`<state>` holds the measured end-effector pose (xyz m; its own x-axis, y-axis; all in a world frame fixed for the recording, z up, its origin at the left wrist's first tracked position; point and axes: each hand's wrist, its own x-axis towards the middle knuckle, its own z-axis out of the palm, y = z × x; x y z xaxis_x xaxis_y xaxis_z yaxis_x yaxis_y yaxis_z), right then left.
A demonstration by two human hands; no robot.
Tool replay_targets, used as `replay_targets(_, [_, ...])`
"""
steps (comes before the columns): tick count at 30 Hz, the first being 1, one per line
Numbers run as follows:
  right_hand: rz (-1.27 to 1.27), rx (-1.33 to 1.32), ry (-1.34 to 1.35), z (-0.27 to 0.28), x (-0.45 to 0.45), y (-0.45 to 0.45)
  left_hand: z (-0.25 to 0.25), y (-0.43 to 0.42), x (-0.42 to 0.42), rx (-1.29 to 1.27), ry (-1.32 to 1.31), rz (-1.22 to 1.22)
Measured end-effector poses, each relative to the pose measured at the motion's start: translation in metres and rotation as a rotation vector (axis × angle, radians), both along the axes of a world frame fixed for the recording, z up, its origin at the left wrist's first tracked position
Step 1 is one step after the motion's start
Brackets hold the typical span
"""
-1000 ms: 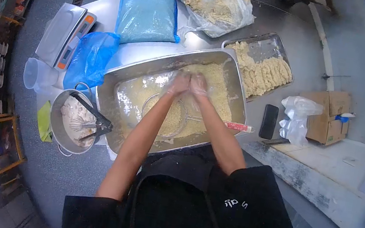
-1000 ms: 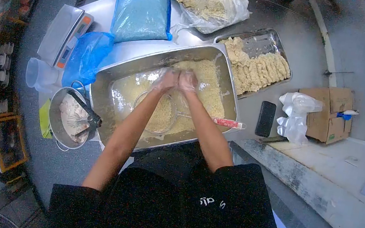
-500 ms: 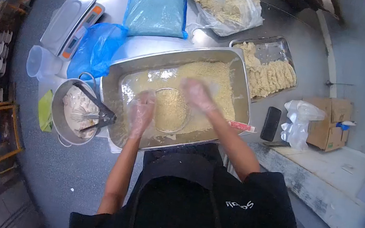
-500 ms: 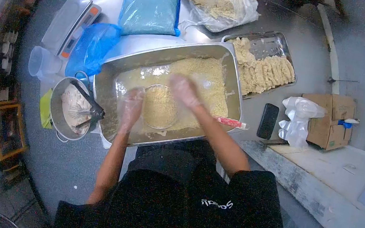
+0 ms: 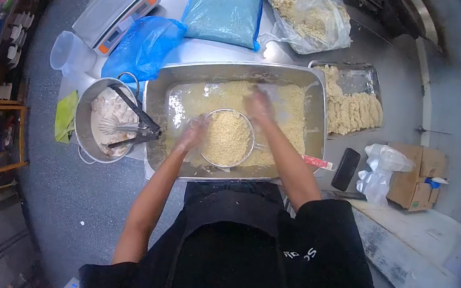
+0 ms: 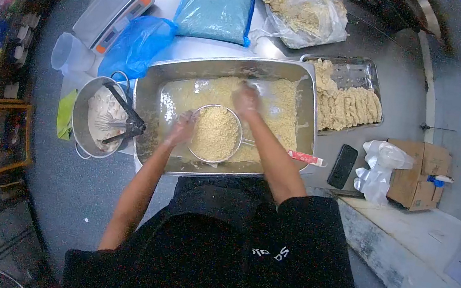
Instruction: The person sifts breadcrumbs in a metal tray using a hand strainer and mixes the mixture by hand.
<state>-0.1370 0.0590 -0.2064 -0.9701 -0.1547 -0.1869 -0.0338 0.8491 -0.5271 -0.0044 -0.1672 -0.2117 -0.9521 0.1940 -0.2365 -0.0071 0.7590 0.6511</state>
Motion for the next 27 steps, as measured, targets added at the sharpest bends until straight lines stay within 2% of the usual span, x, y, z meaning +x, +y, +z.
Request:
replay_targets(2, [0.073,-0.200,-0.169,0.012,0.003,0.007,-0.036,-0.005,0.011,-0.103,0.385,-0.108])
replay_targets(3, [0.132,-0.279,-0.269,0.050,0.007,0.009,-0.065,-0.007,0.014,-0.170,0.403,-0.090])
replay_targets(4, [0.188,-0.357,-0.368,0.086,0.011,0.011,-0.070,-0.005,0.012,-0.243,0.392,-0.105])
replay_targets(6, [0.324,-0.350,-0.442,0.145,0.026,0.010,-0.019,0.008,0.000,-0.351,0.223,-0.144])
replay_targets(7, [0.393,-0.347,-0.477,0.159,0.032,0.010,0.014,0.016,-0.007,-0.362,0.121,-0.132])
replay_targets(8, [0.358,-0.349,-0.385,0.154,0.035,0.017,0.043,0.021,-0.014,-0.335,0.029,-0.096])
replay_targets(10, [0.294,-0.355,-0.197,0.133,0.039,0.037,0.073,0.026,-0.022,-0.004,-0.082,0.144])
replay_targets(11, [0.317,-0.221,-0.217,0.124,0.045,0.045,0.079,0.026,-0.023,0.162,-0.137,0.263])
replay_targets(13, [0.354,0.048,-0.259,0.112,0.062,0.058,0.068,0.024,-0.025,0.155,0.125,0.169])
replay_targets(14, [0.275,-0.105,-0.458,0.120,0.075,0.058,0.064,0.024,-0.027,0.152,0.254,0.116])
replay_targets(16, [0.102,-0.413,-0.841,0.141,0.097,0.062,0.118,0.033,-0.042,0.241,-0.040,0.212])
replay_targets(17, [0.206,-0.370,-0.670,0.135,0.100,0.068,0.137,0.037,-0.048,0.285,-0.187,0.260])
replay_targets(19, [0.409,-0.280,-0.327,0.104,0.106,0.078,0.096,0.033,-0.049,0.432,-0.044,0.224])
replay_targets(20, [0.357,-0.250,-0.181,0.093,0.111,0.079,0.079,0.031,-0.049,0.503,0.029,0.209])
replay_targets(22, [0.246,-0.191,0.104,0.077,0.124,0.080,0.071,0.042,-0.050,0.685,-0.196,0.443])
replay_targets(23, [0.146,-0.248,-0.068,0.091,0.121,0.079,0.070,0.049,-0.050,0.773,-0.310,0.559])
replay_targets(25, [-0.059,-0.360,-0.412,0.128,0.114,0.075,0.109,0.063,-0.046,1.064,-0.532,0.573])
replay_targets(27, [0.069,-0.301,-0.299,0.114,0.111,0.082,0.122,0.068,-0.041,1.275,-0.663,0.543])
